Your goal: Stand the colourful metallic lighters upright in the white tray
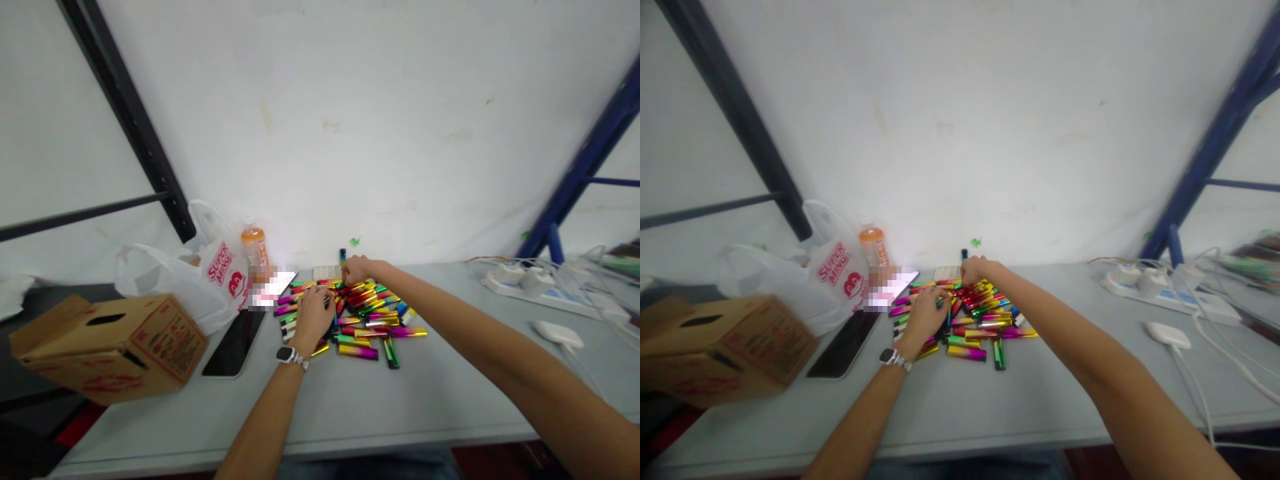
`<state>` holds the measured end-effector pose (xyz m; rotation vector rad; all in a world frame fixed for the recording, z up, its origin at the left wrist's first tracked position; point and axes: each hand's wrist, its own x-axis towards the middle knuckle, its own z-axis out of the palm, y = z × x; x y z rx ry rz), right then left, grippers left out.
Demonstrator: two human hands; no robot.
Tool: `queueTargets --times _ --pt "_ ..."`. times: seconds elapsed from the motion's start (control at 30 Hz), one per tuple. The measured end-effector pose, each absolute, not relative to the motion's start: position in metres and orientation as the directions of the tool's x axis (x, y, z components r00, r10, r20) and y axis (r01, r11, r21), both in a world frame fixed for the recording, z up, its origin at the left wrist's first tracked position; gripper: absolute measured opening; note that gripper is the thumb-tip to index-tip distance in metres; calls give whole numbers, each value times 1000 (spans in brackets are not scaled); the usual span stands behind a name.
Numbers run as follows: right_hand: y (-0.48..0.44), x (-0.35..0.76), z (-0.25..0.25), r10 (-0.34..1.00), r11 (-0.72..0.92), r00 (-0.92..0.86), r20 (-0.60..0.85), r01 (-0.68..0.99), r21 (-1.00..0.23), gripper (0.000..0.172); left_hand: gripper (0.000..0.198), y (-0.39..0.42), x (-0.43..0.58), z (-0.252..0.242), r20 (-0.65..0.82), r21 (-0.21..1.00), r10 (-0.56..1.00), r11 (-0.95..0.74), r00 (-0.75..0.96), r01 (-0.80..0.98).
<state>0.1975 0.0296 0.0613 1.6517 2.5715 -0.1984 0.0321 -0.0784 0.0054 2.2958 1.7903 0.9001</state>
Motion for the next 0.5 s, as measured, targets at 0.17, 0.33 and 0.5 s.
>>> queueTargets --times 0.17,0.33,0.5 --pt "41 196 52 916 389 -398 -50 912 -131 19 15 -79 32 5 415 441 900 -328 134 835" --pt "24 208 55 830 549 -494 259 807 -219 12 16 -76 33 7 503 506 853 -422 140 753" --pt "-32 215 49 793 608 -361 491 531 -591 25 28 -81 45 16 500 765 865 -469 52 441"
